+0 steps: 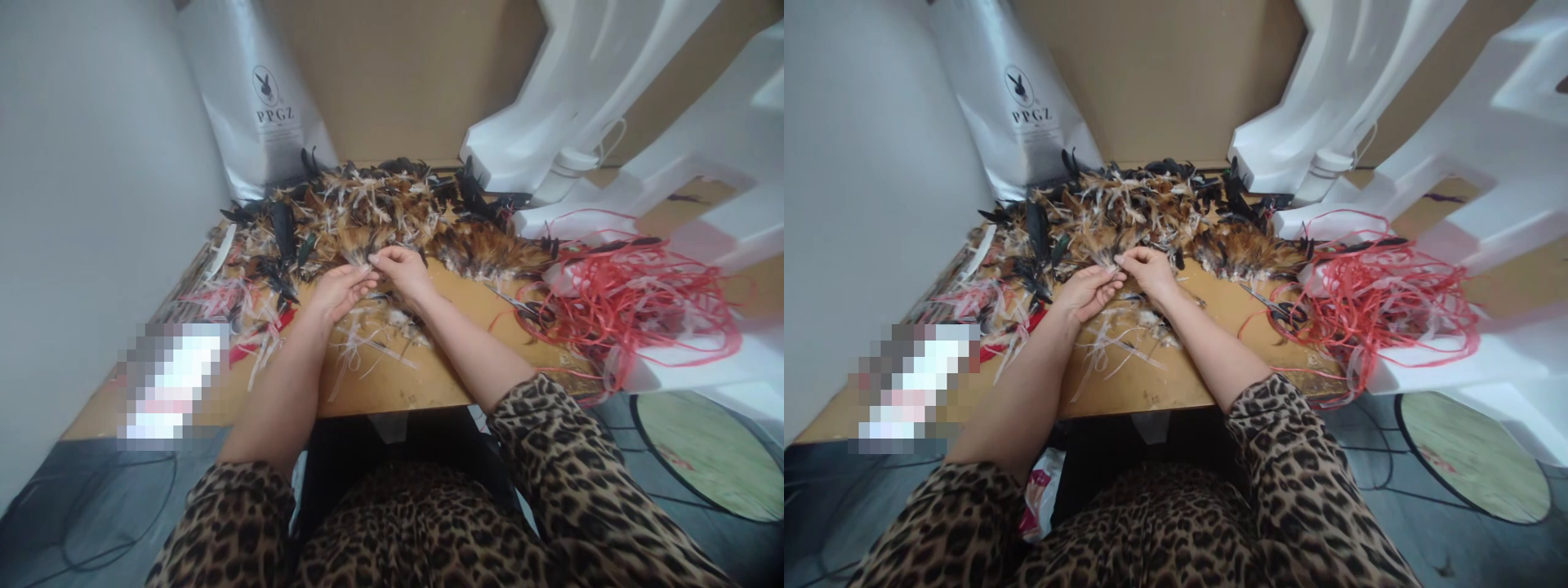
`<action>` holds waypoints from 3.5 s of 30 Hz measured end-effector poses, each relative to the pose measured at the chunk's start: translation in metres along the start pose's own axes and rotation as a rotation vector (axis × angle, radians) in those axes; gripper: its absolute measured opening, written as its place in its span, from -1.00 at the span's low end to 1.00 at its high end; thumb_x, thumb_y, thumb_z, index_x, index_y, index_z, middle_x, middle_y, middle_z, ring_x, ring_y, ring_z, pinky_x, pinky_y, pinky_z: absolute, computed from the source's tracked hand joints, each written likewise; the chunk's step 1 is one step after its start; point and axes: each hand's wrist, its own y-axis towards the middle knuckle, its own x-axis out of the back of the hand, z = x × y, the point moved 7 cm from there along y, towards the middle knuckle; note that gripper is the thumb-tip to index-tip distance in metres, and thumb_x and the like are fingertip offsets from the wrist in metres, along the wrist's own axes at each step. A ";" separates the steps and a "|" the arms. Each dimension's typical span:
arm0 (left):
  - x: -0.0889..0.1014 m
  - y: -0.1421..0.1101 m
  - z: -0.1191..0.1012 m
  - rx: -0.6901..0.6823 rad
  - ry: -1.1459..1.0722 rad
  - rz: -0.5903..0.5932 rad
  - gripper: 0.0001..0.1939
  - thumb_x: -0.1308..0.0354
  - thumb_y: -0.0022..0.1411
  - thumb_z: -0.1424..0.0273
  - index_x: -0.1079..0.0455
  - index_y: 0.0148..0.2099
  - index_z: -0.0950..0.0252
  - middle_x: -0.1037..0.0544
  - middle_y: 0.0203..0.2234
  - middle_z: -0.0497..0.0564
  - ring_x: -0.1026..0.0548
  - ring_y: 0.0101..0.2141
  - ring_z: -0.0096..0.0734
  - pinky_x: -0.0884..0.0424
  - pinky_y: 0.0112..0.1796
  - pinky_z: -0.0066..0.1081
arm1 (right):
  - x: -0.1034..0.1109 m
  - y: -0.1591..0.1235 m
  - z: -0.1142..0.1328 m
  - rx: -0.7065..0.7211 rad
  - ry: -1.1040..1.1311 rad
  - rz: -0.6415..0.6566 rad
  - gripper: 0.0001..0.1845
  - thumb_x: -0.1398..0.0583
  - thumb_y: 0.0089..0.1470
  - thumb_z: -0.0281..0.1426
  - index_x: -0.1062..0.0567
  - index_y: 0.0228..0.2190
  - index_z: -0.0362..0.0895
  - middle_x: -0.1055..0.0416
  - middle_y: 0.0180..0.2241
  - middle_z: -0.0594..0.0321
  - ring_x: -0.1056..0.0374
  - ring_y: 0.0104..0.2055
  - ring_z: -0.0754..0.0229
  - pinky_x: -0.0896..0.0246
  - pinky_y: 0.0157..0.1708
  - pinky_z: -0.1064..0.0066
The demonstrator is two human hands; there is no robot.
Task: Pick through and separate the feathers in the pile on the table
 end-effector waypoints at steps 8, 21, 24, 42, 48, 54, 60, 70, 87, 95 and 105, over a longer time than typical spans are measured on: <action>0.002 0.001 0.000 -0.047 0.110 0.002 -0.86 -0.25 -0.05 0.47 -0.41 -0.46 0.48 -0.51 -0.58 0.07 -0.42 -0.61 -0.64 -0.32 -0.56 -0.65 | 0.000 0.001 -0.002 0.019 -0.058 0.007 -0.75 -0.29 -0.31 -0.25 -0.44 -0.59 -0.17 -0.36 -0.61 0.37 -0.20 -0.55 0.39 -0.14 -0.48 0.53; 0.013 0.004 -0.006 -0.127 0.080 -0.112 -0.83 -0.28 -0.08 0.44 -0.42 -0.42 0.45 -0.51 -0.57 0.03 -0.39 -0.61 -0.69 -0.28 -0.58 -0.69 | 0.066 0.024 0.022 0.138 -1.120 0.059 -0.87 -0.17 -0.18 -0.38 -0.51 -0.56 -0.17 -0.42 -0.56 0.26 -0.27 -0.50 0.29 -0.08 -0.45 0.47; 0.013 0.004 -0.005 -0.121 0.076 -0.107 -0.83 -0.28 -0.09 0.44 -0.42 -0.43 0.45 -0.51 -0.56 0.04 -0.39 -0.61 -0.69 -0.28 -0.58 -0.69 | 0.060 0.019 0.019 0.089 -1.303 0.108 -0.90 -0.21 -0.21 -0.38 -0.52 -0.53 -0.11 -0.45 -0.51 0.21 -0.31 -0.44 0.22 -0.09 -0.41 0.44; 0.007 0.004 0.001 -0.027 0.000 -0.063 -0.92 -0.20 0.01 0.52 -0.41 -0.38 0.47 -0.53 -0.53 0.06 -0.43 -0.58 -0.66 -0.29 -0.58 -0.68 | 0.017 0.009 -0.006 -0.243 0.104 0.166 -0.70 -0.34 -0.34 -0.29 -0.40 -0.54 -0.18 -0.42 -0.56 0.32 -0.25 -0.61 0.41 -0.07 -0.65 0.59; 0.003 0.003 0.003 -0.010 -0.018 -0.032 -0.93 -0.18 0.02 0.54 -0.40 -0.40 0.49 -0.53 -0.53 0.06 -0.44 -0.59 -0.64 -0.30 -0.60 -0.68 | 0.006 0.007 -0.010 -0.169 0.080 0.136 -0.71 -0.34 -0.36 -0.29 -0.40 -0.59 -0.19 -0.30 -0.69 0.40 -0.15 -0.64 0.43 -0.05 -0.60 0.56; 0.001 0.003 0.003 -0.004 -0.012 0.001 -0.94 -0.17 0.04 0.54 -0.40 -0.41 0.49 -0.52 -0.55 0.05 -0.42 -0.60 -0.68 -0.30 -0.60 -0.70 | 0.004 0.004 0.000 -0.042 -0.089 0.069 -0.73 -0.30 -0.31 -0.25 -0.43 -0.59 -0.21 -0.31 -0.68 0.38 -0.12 -0.62 0.43 -0.01 -0.58 0.54; 0.002 0.004 0.004 -0.010 0.028 0.003 -0.92 -0.20 0.00 0.53 -0.39 -0.44 0.48 -0.51 -0.57 0.03 -0.41 -0.61 -0.69 -0.29 -0.58 -0.69 | 0.005 0.003 0.005 0.043 -0.196 0.022 -0.77 -0.27 -0.27 -0.28 -0.45 -0.60 -0.22 -0.34 -0.63 0.35 -0.16 -0.58 0.41 -0.07 -0.50 0.52; 0.005 0.004 0.001 -0.088 0.104 -0.030 -0.84 -0.27 -0.08 0.45 -0.40 -0.47 0.48 -0.49 -0.60 0.02 -0.38 -0.64 -0.68 -0.27 -0.59 -0.67 | 0.014 0.006 0.008 -0.034 -0.225 0.089 -0.71 -0.25 -0.25 -0.24 -0.49 -0.50 -0.22 -0.32 -0.66 0.35 -0.14 -0.62 0.40 -0.07 -0.55 0.52; 0.013 0.007 0.000 -0.125 0.118 -0.101 -0.83 -0.27 -0.08 0.43 -0.39 -0.47 0.46 -0.51 -0.57 0.04 -0.39 -0.61 -0.68 -0.28 -0.58 -0.67 | 0.083 0.019 0.017 -0.159 -1.495 0.084 -0.74 -0.20 -0.24 -0.27 -0.56 -0.45 -0.13 -0.48 -0.40 0.11 -0.35 -0.38 0.16 -0.18 -0.37 0.44; 0.008 0.005 0.001 -0.078 0.064 -0.080 -0.89 -0.24 -0.03 0.49 -0.40 -0.45 0.47 -0.53 -0.53 0.07 -0.41 -0.60 -0.69 -0.29 -0.58 -0.70 | 0.072 0.025 0.016 -0.029 -0.937 0.039 -0.82 -0.16 -0.22 -0.35 -0.47 -0.59 -0.24 -0.32 -0.66 0.28 -0.16 -0.61 0.38 -0.07 -0.54 0.52; -0.006 0.000 0.008 0.044 0.005 0.044 -0.95 -0.17 0.04 0.55 -0.40 -0.41 0.48 -0.55 -0.34 0.18 -0.47 -0.51 -0.64 -0.33 -0.55 -0.71 | 0.022 0.009 0.008 -0.067 -0.095 -0.067 -0.76 -0.24 -0.22 -0.27 -0.34 -0.57 -0.17 -0.14 -0.77 0.46 0.02 -0.73 0.44 0.10 -0.70 0.55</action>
